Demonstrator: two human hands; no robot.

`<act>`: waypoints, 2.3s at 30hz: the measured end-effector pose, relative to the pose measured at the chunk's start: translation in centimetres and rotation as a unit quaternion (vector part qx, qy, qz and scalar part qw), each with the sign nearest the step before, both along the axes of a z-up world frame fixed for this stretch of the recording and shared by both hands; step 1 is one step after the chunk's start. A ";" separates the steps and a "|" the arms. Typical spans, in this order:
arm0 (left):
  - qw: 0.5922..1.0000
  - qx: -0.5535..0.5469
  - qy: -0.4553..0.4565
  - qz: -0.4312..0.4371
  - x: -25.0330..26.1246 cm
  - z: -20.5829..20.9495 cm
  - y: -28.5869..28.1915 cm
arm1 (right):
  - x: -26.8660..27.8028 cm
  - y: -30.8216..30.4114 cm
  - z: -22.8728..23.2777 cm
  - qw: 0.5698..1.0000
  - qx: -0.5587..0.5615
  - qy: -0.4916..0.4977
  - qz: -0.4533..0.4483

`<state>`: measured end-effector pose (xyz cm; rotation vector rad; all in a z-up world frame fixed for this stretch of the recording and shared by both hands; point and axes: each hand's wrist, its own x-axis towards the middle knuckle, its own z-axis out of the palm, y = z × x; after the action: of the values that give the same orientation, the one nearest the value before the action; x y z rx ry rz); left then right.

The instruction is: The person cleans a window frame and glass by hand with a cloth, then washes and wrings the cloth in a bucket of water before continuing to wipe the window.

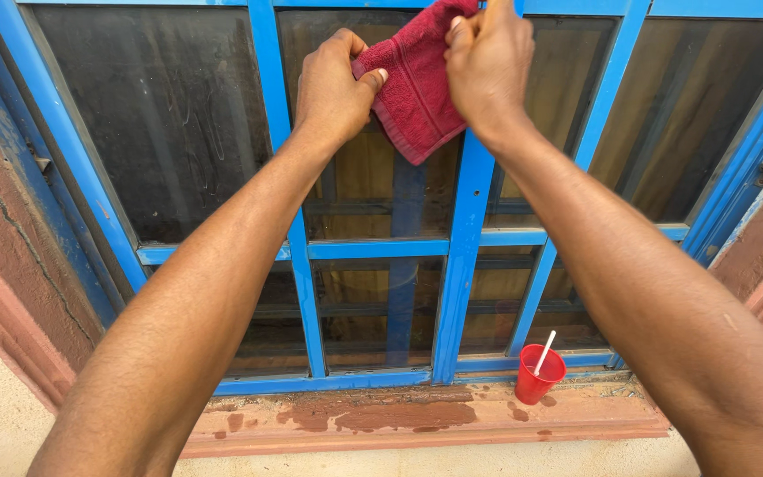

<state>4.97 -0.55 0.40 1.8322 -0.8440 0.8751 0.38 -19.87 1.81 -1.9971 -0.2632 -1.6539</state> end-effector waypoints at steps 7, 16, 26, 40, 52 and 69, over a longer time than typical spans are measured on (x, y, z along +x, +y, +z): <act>0.944 0.127 -0.267 0.143 2.0 -3.5 3.3 | 3.2 1.3 -7.7 0.938 -0.317 0.006 -0.141; 0.926 0.147 -0.271 0.216 7.2 -9.9 6.1 | 1.9 1.0 -17.1 0.797 -0.588 0.139 -0.010; 0.915 0.149 -0.250 0.281 8.5 -10.6 5.2 | 0.9 -3.9 -5.4 0.875 -0.443 -0.062 -0.183; 0.927 0.087 -0.289 0.221 9.5 -11.3 5.2 | 0.4 3.8 -26.3 0.939 -0.307 0.086 -0.125; 0.918 0.099 -0.294 0.245 9.9 -11.7 5.8 | 0.4 5.5 -24.6 0.947 -0.314 0.062 0.013; 0.963 -0.005 -0.267 -0.036 8.8 -11.4 7.8 | 2.9 16.8 -24.4 0.981 -0.193 0.019 -0.009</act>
<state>13.78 7.26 -10.96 1.5589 -1.2237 1.3532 3.25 -3.04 -22.57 -2.3139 -0.5923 -1.6720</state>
